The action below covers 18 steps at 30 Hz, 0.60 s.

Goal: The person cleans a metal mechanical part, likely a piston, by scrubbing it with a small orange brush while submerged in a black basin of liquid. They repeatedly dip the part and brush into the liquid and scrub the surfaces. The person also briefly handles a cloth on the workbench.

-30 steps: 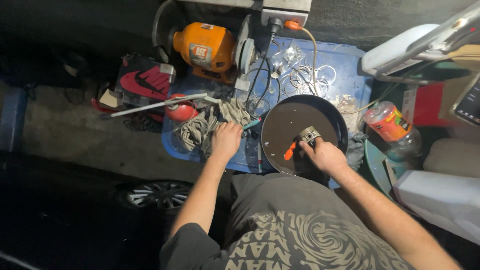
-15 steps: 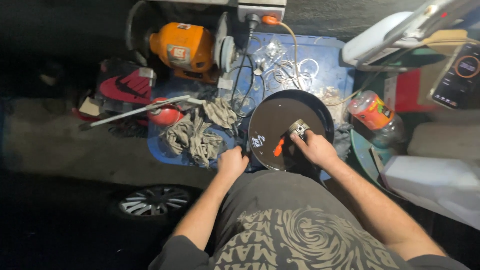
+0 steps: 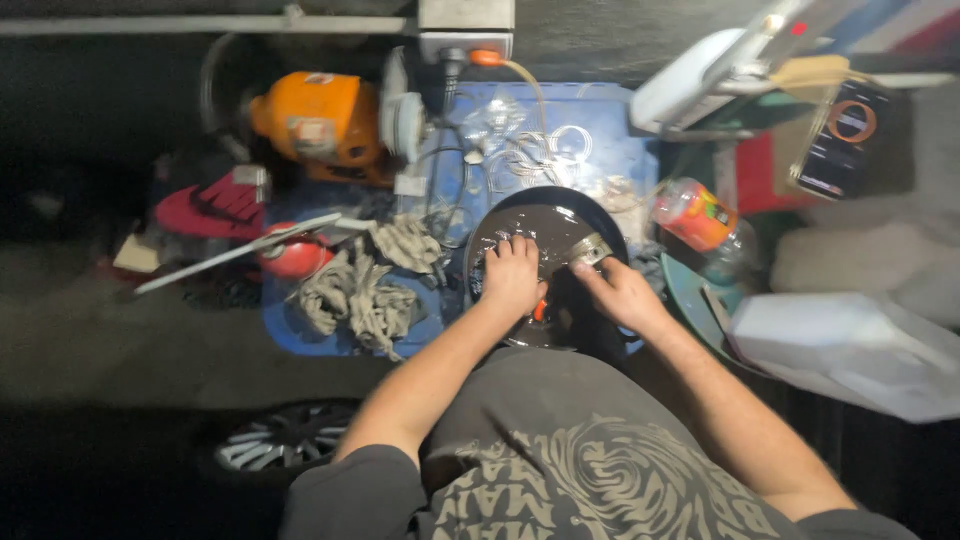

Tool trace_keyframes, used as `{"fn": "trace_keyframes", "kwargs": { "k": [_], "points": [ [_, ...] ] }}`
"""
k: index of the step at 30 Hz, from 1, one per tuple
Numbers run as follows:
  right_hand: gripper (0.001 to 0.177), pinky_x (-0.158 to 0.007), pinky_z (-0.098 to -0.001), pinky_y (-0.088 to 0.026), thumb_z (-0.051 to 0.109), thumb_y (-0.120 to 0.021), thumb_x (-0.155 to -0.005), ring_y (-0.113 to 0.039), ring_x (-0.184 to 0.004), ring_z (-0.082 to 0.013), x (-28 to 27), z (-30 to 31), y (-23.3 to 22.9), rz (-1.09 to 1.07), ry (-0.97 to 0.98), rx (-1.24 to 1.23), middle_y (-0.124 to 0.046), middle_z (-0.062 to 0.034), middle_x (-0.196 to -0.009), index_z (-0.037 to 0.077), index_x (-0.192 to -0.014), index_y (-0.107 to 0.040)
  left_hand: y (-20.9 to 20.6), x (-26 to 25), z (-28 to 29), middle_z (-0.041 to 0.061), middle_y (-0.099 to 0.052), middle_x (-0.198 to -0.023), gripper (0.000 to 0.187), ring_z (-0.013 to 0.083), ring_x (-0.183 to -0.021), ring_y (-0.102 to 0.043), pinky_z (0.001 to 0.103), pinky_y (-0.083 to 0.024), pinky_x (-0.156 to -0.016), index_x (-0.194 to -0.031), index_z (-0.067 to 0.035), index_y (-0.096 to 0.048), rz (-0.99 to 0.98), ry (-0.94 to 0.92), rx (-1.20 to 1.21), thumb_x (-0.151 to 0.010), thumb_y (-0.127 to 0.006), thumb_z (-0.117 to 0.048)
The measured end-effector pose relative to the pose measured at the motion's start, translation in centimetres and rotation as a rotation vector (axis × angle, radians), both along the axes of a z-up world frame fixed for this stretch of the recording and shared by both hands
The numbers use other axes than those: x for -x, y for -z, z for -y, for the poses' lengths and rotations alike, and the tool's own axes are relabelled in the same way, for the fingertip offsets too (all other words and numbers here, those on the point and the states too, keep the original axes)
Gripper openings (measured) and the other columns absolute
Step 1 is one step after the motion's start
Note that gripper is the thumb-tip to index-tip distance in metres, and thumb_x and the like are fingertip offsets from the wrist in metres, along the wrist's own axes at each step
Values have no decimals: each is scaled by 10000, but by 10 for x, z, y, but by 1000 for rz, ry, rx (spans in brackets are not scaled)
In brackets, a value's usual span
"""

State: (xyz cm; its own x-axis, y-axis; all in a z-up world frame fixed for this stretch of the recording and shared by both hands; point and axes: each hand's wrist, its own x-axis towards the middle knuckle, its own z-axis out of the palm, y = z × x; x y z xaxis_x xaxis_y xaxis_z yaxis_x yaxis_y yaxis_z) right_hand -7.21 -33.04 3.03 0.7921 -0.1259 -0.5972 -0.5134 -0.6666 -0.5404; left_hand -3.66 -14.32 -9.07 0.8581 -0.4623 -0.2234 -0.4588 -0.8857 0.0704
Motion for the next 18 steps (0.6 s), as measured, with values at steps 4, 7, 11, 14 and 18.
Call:
{"fn": "trace_keyframes", "kwargs": {
  "k": [4, 7, 11, 14, 18],
  "points": [
    [606, -877, -584, -525, 596, -532, -994, -681, -1037, -494, 18, 5, 6, -10, -72, -3, -720, -337, -911, 5, -1047, -656, 27, 23, 23, 147, -554, -1194, 774, 339, -1040, -555, 490, -454, -839, -1348, -17, -515, 126, 180, 15, -745, -768, -432],
    [576, -852, -570, -534, 571, -555, -986, -690, -1017, -493, 21, -2, -8, -1, -88, -9, -718, -336, -901, 5, -1038, -651, -22, 26, 28, 115, -522, -1371, 751, 382, -1277, -367, 487, -350, -993, -1410, -51, -503, 83, 423, -69, -815, -711, -460],
    [597, -836, -564, -542, 603, -551, -976, -691, -1010, -487, 24, -6, -16, 7, -95, -33, -708, -342, -894, 13, -1020, -628, -44, 33, 43, 106, -546, -1452, 648, 428, -1441, -265, 494, -290, -1095, -1359, -85, -593, -80, 605, -43, -850, -691, -473],
    [574, -808, -560, -548, 608, -543, -973, -697, -983, -481, 22, -3, -4, 13, -112, -47, -703, -330, -859, 39, -1010, -613, -38, 35, 57, 98, -601, -1331, 547, 398, -1342, -373, 474, -345, -1040, -1250, -94, -642, -122, 615, 54, -844, -691, -457],
    [565, -809, -564, -538, 589, -538, -979, -692, -991, -489, 16, -1, -14, 10, -99, -62, -699, -345, -862, 29, -999, -613, -27, 31, 52, 91, -656, -1210, 454, 369, -1244, -481, 454, -399, -985, -1141, -103, -690, -155, 570, 120, -838, -690, -442]
  ]
}}
